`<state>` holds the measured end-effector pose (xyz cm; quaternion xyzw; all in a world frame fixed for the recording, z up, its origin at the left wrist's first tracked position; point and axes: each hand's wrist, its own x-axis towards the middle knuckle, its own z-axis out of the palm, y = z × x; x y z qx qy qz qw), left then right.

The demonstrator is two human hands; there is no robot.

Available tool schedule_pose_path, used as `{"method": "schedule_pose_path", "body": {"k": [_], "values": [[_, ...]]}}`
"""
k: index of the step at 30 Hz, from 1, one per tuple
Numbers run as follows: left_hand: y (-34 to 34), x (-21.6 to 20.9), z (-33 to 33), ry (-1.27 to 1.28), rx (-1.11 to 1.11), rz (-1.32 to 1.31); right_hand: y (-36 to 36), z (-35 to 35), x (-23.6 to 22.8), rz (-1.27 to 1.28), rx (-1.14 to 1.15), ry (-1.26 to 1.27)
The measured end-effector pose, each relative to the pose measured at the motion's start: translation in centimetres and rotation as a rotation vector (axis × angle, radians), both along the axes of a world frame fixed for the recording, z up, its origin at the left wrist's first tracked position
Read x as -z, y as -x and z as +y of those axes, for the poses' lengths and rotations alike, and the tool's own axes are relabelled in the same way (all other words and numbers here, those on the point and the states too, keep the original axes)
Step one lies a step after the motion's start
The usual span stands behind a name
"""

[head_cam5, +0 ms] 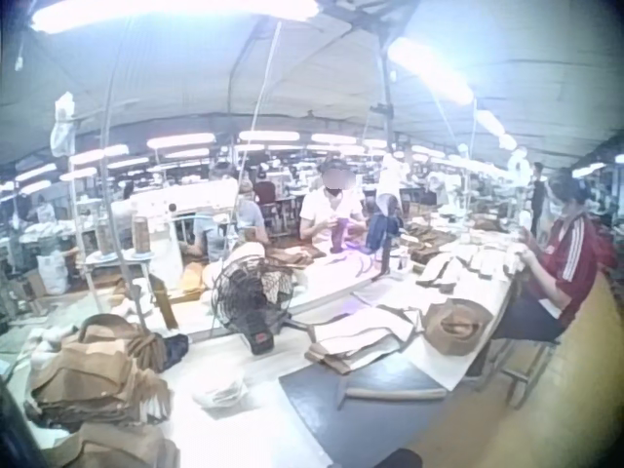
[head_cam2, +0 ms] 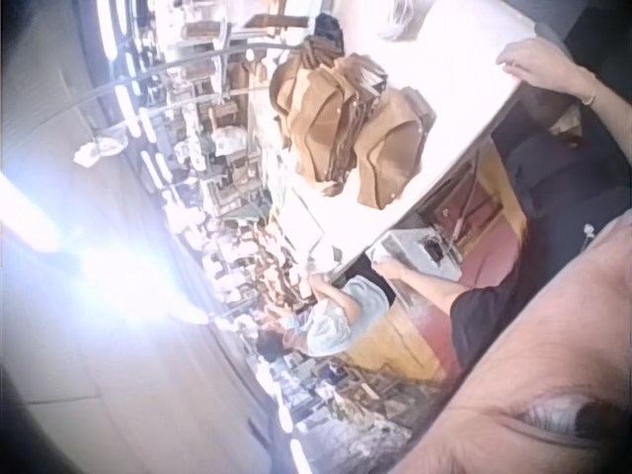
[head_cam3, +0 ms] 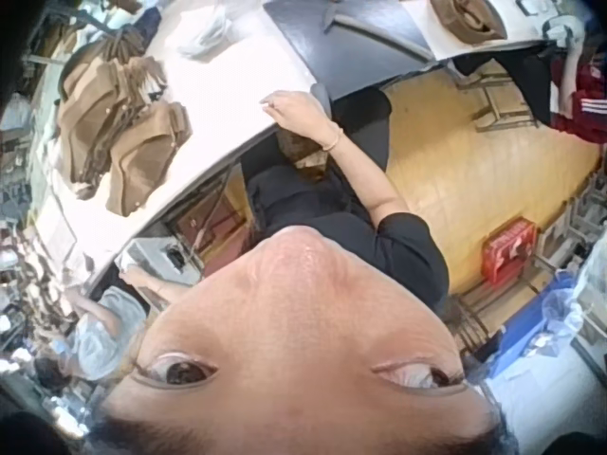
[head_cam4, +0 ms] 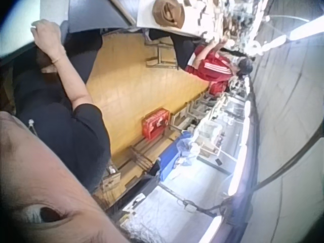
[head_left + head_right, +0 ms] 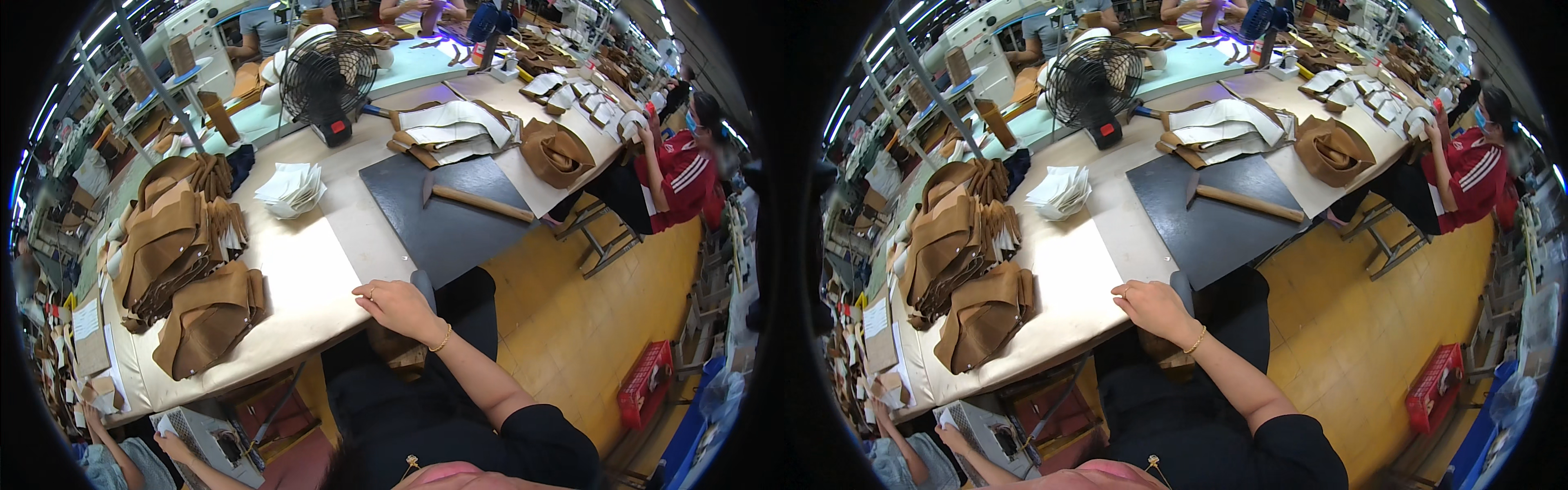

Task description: The person repeatedly picks up curved brown leather pieces and white inserts, aligns them, and uses a hammer to tap along the edges to secure them. The person then folds the assembled pieces and places them on a stack on the table.

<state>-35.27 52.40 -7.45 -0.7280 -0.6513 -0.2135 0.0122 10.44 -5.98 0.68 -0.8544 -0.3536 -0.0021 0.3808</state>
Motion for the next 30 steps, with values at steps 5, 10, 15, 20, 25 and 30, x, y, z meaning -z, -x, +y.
{"method": "schedule_pose_path", "body": {"k": [5,10,15,20,25,30], "values": [[-2.4,-1.1,1.3,-0.137,-0.114,-0.149,-0.3,-0.8,0.0,0.107,-0.036,-0.177],[-12.3,-9.9,0.1,-0.719,0.359,-0.171,-3.2,-4.6,-2.6,0.089,0.18,-0.383],[-36.4,-15.8,-16.8,-0.248,1.007,-0.813,-11.0,-9.4,0.4,-0.299,0.507,-0.2],[-56.1,-14.3,-36.8,0.085,1.787,-0.546,-15.4,-11.4,6.0,-0.435,0.7,0.288],[-75.2,-8.0,-44.6,0.127,1.787,-0.286,-15.1,-10.7,4.8,-0.406,0.677,0.275],[-88.8,-2.2,-45.0,0.602,1.345,-0.082,-15.1,-10.0,3.6,-0.355,0.659,0.211]]}}
